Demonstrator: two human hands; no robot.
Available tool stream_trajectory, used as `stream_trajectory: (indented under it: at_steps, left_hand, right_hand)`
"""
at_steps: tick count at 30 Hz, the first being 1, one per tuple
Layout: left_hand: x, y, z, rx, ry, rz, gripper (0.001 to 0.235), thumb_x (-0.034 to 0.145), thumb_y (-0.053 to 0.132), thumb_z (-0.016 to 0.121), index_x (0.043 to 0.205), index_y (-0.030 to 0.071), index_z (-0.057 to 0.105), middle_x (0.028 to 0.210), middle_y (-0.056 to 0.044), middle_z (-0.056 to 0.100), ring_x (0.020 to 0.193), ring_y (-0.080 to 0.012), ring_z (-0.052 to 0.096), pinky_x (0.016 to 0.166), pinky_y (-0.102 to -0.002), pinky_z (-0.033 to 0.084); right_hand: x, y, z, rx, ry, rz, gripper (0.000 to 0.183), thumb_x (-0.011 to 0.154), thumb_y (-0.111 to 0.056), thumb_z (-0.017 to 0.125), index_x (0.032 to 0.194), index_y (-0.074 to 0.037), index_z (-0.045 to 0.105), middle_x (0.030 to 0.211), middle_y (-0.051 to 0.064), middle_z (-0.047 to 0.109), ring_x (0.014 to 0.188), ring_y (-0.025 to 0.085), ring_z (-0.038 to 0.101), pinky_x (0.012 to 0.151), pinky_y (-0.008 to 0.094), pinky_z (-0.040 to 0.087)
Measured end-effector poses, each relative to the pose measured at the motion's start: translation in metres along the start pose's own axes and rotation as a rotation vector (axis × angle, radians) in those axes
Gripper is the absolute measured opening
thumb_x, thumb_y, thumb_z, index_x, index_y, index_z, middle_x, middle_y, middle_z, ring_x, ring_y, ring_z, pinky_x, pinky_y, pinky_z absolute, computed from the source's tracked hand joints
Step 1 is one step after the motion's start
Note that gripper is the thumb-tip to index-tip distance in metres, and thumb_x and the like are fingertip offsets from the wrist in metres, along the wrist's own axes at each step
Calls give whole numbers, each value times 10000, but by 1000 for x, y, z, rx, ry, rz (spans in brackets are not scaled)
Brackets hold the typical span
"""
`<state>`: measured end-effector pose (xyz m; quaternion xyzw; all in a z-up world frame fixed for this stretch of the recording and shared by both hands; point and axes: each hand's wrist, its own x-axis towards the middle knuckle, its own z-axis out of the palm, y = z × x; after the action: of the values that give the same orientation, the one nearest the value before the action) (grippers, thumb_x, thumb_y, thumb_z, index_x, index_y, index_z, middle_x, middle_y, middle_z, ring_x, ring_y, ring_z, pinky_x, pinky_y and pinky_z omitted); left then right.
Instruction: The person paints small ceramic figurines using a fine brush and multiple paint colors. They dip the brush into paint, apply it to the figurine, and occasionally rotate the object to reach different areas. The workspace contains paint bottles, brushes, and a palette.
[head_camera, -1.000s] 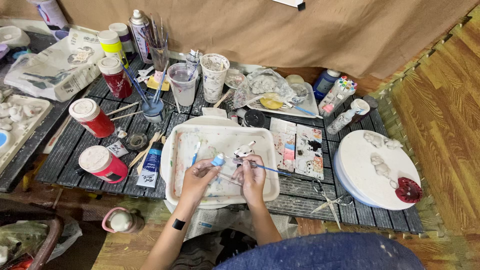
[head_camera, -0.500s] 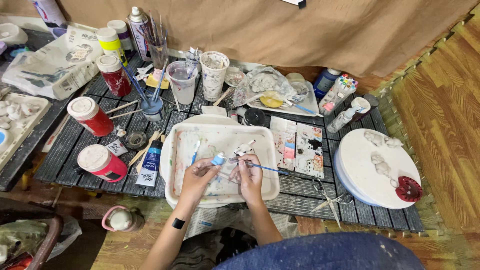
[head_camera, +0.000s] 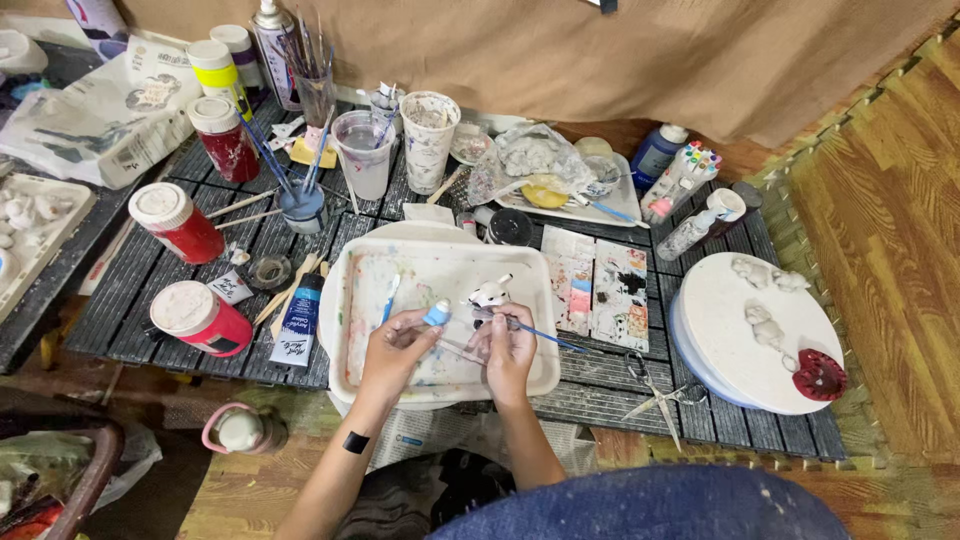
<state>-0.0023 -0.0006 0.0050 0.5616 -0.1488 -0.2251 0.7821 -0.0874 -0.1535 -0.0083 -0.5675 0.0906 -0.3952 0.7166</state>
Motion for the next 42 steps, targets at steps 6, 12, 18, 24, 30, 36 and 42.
stream_trajectory:
  at_steps: [6, 12, 18, 24, 30, 36, 42]
  left_hand:
    - [-4, 2, 4, 177, 29, 68, 346, 865, 65, 800, 1190, -21, 717, 840, -68, 722, 727, -79, 650, 669, -224, 514]
    - [-5, 3, 4, 174, 27, 115, 369, 833, 69, 812, 1179, -13, 713, 858, -25, 737, 720, -56, 655, 636, -207, 508]
    - [-5, 3, 3, 183, 24, 103, 365, 841, 71, 816, 1184, -13, 722, 853, -24, 717, 702, -53, 632, 608, -200, 490]
    - [-5, 4, 2, 192, 22, 123, 373, 836, 71, 816, 1186, -13, 717, 897, -22, 723, 712, -49, 633, 612, -201, 492]
    - [-7, 10, 3, 201, 19, 89, 378, 838, 79, 812, 1195, -3, 718, 884, -25, 731, 737, -55, 648, 617, -205, 502]
    - [-8, 11, 3, 211, 25, 106, 378, 842, 79, 813, 1201, 1, 724, 857, -26, 732, 734, -61, 643, 622, -213, 496]
    - [-8, 9, 4, 187, 24, 121, 375, 840, 82, 815, 1194, -1, 720, 834, -21, 731, 721, -58, 648, 627, -210, 496]
  right_hand:
    - [0, -3, 1, -14, 10, -33, 90, 1079, -101, 519, 1105, -28, 473, 914, 167, 717, 573, 104, 617, 510, 206, 430]
    - [-4, 3, 1, 13, -14, -24, 90, 1079, -81, 520, 1084, -18, 456, 910, 216, 720, 544, 152, 649, 502, 272, 538]
    - [-6, 15, 0, 58, -19, -15, 116, 1054, -40, 545, 1071, -29, 431, 984, 150, 613, 599, 161, 662, 537, 297, 572]
    - [-8, 17, -1, 27, -45, -50, 118, 1070, -48, 546, 1084, -23, 431, 970, 141, 588, 615, 162, 657, 565, 301, 572]
    - [-8, 14, 1, 1, -50, -53, 109, 1080, -74, 540, 1079, -20, 445, 976, 136, 598, 635, 153, 657, 573, 280, 555]
    - [-8, 12, 1, 1, -46, -41, 112, 1068, -74, 543, 1078, -24, 443, 982, 140, 614, 633, 148, 653, 575, 275, 543]
    - [-7, 11, 2, -4, -52, -55, 103, 1075, -73, 532, 1064, -19, 444, 990, 158, 643, 624, 149, 644, 581, 282, 545]
